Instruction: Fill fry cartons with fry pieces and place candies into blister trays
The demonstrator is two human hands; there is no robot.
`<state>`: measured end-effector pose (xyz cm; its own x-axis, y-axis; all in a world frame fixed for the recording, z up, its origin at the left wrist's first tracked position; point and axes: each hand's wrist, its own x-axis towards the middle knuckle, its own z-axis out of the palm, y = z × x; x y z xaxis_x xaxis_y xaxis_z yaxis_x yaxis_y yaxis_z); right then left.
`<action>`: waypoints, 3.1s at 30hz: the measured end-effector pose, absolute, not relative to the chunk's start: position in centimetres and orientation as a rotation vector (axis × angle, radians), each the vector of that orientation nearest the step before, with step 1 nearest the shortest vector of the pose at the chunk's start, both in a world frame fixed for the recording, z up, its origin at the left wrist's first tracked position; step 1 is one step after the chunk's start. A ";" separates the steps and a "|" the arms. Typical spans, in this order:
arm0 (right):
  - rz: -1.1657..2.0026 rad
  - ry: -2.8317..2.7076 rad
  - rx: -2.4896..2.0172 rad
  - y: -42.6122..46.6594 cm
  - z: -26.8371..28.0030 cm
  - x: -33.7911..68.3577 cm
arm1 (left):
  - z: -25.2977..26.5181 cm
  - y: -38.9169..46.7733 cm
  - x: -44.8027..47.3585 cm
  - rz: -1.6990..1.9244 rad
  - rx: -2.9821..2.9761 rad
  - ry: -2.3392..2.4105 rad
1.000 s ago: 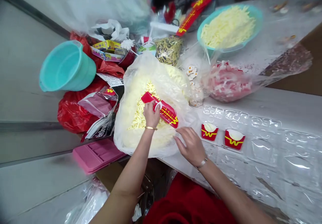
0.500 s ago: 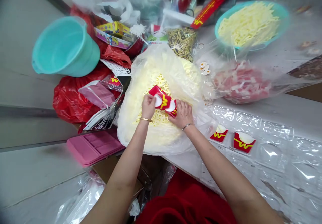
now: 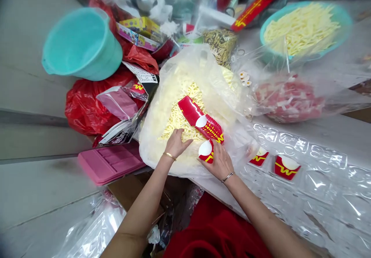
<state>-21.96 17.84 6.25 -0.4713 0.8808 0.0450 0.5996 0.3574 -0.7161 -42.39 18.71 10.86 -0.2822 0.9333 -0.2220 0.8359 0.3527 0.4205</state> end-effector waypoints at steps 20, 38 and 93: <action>0.976 -2.159 -1.177 19.5 8.6 -26.7 | 14.0 18.4 -42.4 1.073 0.590 1.557; 0.937 -2.229 -1.143 19.5 7.9 -25.5 | 13.9 16.7 -39.7 0.795 1.299 1.784; 0.880 -2.139 -1.109 19.4 7.5 -26.8 | 14.7 17.1 -40.2 0.521 1.713 1.966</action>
